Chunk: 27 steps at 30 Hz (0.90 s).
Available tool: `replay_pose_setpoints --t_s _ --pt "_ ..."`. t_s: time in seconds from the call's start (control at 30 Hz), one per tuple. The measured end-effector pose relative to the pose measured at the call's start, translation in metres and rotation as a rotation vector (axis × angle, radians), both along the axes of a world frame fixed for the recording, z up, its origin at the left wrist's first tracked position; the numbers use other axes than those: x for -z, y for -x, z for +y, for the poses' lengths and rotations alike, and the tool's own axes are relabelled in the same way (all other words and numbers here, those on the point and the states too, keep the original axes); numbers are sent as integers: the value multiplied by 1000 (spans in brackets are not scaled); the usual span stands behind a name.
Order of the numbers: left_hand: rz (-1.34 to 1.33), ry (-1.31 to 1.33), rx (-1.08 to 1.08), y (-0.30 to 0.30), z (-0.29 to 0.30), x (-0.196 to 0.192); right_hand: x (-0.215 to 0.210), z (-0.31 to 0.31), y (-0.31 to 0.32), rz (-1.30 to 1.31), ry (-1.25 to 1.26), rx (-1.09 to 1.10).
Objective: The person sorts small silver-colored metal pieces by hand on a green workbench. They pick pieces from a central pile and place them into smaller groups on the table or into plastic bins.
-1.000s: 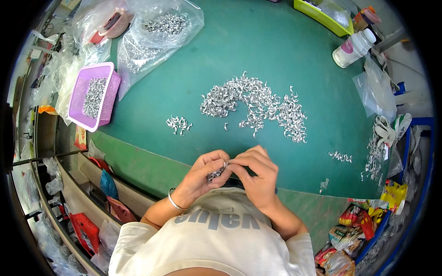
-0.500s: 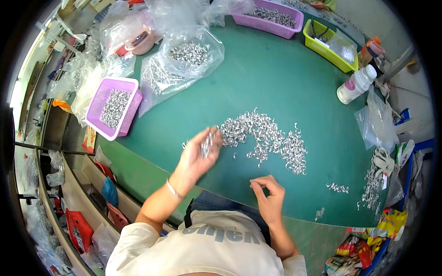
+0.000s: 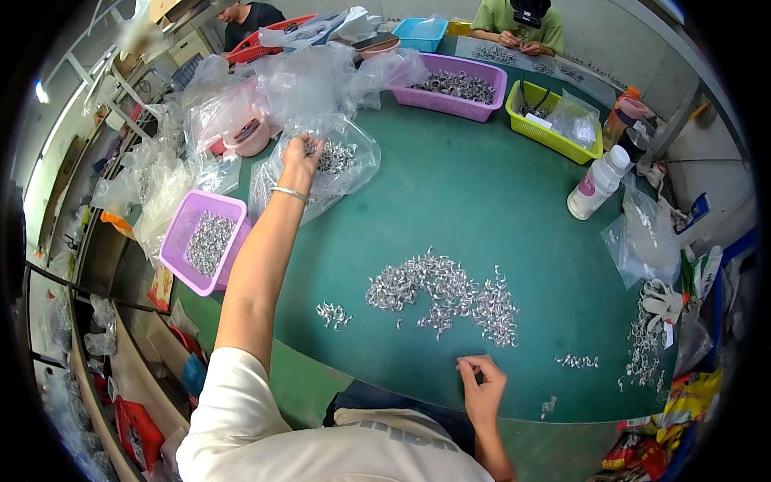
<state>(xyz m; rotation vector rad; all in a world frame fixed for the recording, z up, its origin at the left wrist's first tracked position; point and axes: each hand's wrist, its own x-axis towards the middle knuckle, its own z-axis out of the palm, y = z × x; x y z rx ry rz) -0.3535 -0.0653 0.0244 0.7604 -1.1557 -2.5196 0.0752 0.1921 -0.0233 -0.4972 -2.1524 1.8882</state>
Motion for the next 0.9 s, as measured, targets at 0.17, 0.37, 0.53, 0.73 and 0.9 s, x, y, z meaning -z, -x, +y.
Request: replay_pose_setpoints --t_s 0.17,0.37,0.53,0.73,0.9 --pt "13 639 -108 19 -5 24 -4 5 -3 44 -55 14" --pt "165 734 100 -35 14 1 -12 34 6 102 -528 67" --pt "479 1348 592 -144 54 13 3 35 30 -68 -945 1" --pt "229 1855 1120 -283 70 35 4 13 34 -17 -964 -268" --pt "475 1728 919 -302 88 51 -3 7 20 1 -940 -455"
